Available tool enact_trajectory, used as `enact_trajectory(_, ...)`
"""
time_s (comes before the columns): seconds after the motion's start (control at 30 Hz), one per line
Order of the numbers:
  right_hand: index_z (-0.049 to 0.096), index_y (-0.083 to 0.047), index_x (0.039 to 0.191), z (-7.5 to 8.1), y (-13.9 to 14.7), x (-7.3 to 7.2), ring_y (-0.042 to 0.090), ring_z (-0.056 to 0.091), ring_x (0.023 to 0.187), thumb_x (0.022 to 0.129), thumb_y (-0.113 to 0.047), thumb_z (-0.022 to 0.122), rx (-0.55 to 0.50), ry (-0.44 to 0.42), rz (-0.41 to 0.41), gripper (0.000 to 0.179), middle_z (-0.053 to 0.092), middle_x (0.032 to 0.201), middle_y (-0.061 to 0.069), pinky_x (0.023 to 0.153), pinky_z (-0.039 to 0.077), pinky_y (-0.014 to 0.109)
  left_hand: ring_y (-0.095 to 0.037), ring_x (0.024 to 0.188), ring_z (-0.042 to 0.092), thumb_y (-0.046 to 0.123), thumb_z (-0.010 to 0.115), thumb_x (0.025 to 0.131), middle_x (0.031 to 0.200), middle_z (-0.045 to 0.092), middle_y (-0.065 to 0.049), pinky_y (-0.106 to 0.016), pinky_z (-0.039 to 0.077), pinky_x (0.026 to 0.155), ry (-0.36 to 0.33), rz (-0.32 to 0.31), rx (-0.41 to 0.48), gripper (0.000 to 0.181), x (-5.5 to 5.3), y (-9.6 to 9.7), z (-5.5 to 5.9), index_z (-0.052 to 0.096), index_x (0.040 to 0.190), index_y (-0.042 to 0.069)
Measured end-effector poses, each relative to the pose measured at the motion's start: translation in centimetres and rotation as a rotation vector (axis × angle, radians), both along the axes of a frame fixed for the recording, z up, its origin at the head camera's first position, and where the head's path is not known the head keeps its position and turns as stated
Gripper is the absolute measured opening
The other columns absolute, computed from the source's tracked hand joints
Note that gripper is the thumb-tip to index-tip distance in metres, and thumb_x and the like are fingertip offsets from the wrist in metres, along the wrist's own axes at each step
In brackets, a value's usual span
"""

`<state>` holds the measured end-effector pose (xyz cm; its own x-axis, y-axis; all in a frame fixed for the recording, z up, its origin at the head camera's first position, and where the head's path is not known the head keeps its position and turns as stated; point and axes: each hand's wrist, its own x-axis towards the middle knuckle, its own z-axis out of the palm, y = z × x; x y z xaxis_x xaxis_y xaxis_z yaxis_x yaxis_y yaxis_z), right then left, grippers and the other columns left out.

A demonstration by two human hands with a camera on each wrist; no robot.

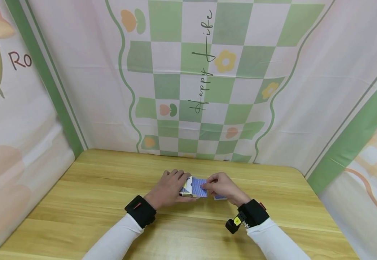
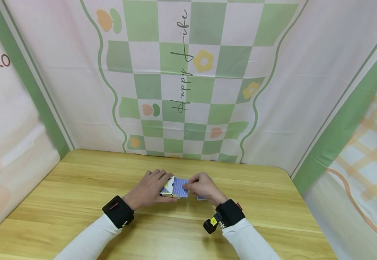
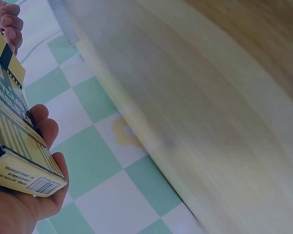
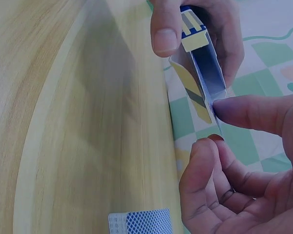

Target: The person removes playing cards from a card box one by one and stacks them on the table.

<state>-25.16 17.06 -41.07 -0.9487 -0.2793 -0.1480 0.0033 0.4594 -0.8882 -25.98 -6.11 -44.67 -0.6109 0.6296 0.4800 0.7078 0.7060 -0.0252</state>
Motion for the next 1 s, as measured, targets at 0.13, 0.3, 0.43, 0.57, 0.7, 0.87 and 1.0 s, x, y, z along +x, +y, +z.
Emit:
enact_trajectory(0.13, 0.061, 0.001, 0.094, 0.08, 0.04, 0.01, 0.02, 0.057, 0.072, 0.081, -0.026, 0.068, 0.002, -0.006, -0.018, 0.03, 0.059, 0.084, 0.011, 0.068, 0.048, 0.037, -0.017, 0.095, 0.048, 0.075, 0.049, 0.074, 0.106, 0.054, 0.0, -0.039, 0.037, 0.075, -0.003, 0.001, -0.001, 0.078, -0.1, -0.07, -0.06, 0.05, 0.123, 0.015)
enact_trajectory(0.3, 0.059, 0.001, 0.096, 0.0, 0.19, -0.07, 0.021, 0.059, 0.074, 0.081, -0.026, 0.069, -0.006, -0.024, -0.019, 0.033, 0.059, 0.085, 0.011, 0.07, 0.048, 0.038, -0.016, 0.095, 0.048, 0.076, 0.046, 0.074, 0.106, 0.054, 0.0, -0.039, 0.037, 0.075, -0.005, 0.009, -0.004, 0.078, -0.12, -0.08, 0.0, 0.049, 0.124, 0.016)
enact_trajectory(0.43, 0.056, 0.005, 0.103, 0.0, 0.19, -0.05, 0.022, 0.059, 0.075, 0.081, -0.024, 0.068, -0.041, -0.04, -0.006, 0.039, 0.059, 0.087, 0.013, 0.072, 0.048, 0.04, -0.015, 0.094, 0.047, 0.076, 0.046, 0.075, 0.105, 0.053, 0.001, -0.037, 0.036, 0.074, -0.012, 0.008, 0.0, 0.077, -0.03, -0.06, 0.1, 0.049, 0.124, 0.017)
enact_trajectory(0.57, 0.052, 0.006, 0.114, 0.11, 0.19, 0.03, 0.023, 0.06, 0.078, 0.082, -0.023, 0.067, -0.066, -0.041, 0.015, 0.045, 0.059, 0.092, 0.014, 0.074, 0.047, 0.042, -0.015, 0.094, 0.047, 0.077, 0.045, 0.075, 0.105, 0.053, 0.001, -0.037, 0.037, 0.074, -0.013, 0.005, -0.005, 0.078, 0.04, -0.08, 0.17, 0.049, 0.124, 0.016)
enact_trajectory(0.7, 0.053, -0.001, 0.12, 0.04, 0.33, -0.03, 0.021, 0.058, 0.087, 0.082, -0.027, 0.067, -0.01, 0.044, 0.047, 0.049, 0.059, 0.101, 0.01, 0.077, 0.046, 0.039, -0.015, 0.095, 0.048, 0.077, 0.044, 0.075, 0.105, 0.053, 0.001, -0.037, 0.037, 0.075, -0.01, 0.008, -0.018, 0.079, 0.07, -0.08, 0.14, 0.049, 0.124, 0.016)
enact_trajectory(0.87, 0.058, -0.008, 0.116, 0.04, 0.47, -0.11, 0.022, 0.054, 0.1, 0.082, -0.028, 0.067, 0.047, 0.231, 0.127, 0.041, 0.059, 0.111, 0.005, 0.081, 0.044, 0.034, -0.015, 0.094, 0.048, 0.076, 0.045, 0.075, 0.104, 0.054, 0.002, -0.037, 0.036, 0.074, -0.011, 0.006, -0.012, 0.078, 0.08, -0.06, 0.09, 0.049, 0.125, 0.016)
enact_trajectory(1.0, 0.06, -0.005, 0.112, 0.21, 0.44, -0.18, 0.026, 0.055, 0.102, 0.083, -0.021, 0.067, 0.027, 0.322, 0.219, 0.033, 0.059, 0.111, 0.009, 0.083, 0.044, 0.035, -0.015, 0.094, 0.048, 0.076, 0.045, 0.076, 0.105, 0.054, 0.001, -0.037, 0.037, 0.075, -0.018, 0.003, -0.012, 0.078, 0.07, -0.04, 0.12, 0.049, 0.125, 0.016)
